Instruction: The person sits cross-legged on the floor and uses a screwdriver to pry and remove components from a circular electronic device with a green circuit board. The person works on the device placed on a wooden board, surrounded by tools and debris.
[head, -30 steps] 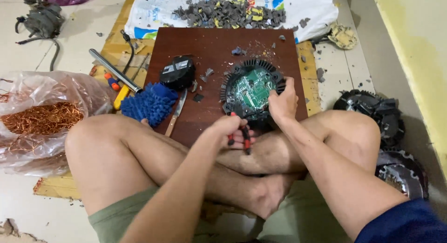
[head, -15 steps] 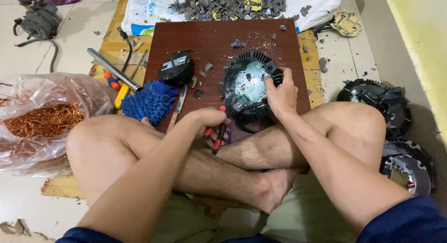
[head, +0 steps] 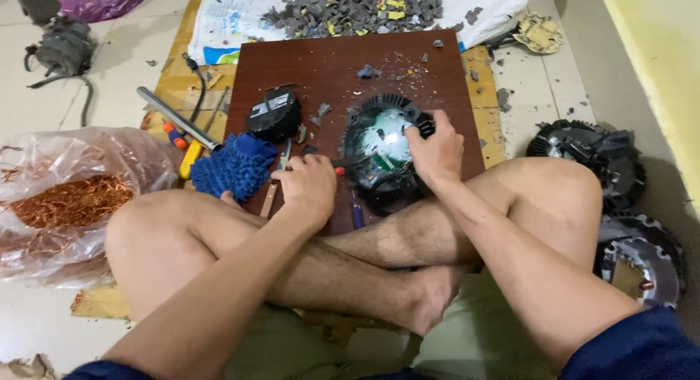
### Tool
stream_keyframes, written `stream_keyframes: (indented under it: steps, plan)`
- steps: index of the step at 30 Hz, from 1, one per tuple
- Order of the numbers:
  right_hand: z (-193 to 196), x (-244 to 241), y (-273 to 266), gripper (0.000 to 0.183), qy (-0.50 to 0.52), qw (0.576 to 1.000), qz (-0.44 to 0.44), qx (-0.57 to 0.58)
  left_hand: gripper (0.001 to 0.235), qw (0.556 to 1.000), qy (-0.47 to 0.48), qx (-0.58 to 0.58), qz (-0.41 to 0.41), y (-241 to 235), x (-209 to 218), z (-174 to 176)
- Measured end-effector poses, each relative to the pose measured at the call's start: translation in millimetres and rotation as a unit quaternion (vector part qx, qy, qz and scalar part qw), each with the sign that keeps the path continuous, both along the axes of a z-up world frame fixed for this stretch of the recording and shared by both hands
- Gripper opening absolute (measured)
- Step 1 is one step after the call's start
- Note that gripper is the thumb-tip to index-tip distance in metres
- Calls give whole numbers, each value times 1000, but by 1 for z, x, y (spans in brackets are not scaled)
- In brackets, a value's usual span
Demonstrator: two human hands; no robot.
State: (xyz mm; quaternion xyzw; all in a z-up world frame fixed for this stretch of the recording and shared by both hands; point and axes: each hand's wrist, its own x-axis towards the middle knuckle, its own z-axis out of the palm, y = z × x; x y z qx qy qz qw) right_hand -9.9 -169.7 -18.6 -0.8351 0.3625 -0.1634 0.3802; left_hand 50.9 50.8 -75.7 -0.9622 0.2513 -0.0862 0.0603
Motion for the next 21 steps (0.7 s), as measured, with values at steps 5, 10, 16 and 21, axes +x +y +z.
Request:
stream_keyframes:
  steps: [5,10,16,21]
  plan:
    - [10,-11,8,37,1,1000,10,9,41,988,20,148,-24,-8,-18,29]
    - [6,-8,4,37,3,1000,21,12,48,973,40,225,-19,-10,-39,53]
    - [5,-8,4,39,3,1000,24,5,50,983,46,175,-41,-5,-38,24]
    - [14,-11,9,38,18,999,24,23,49,971,58,231,-22,-20,-60,34]
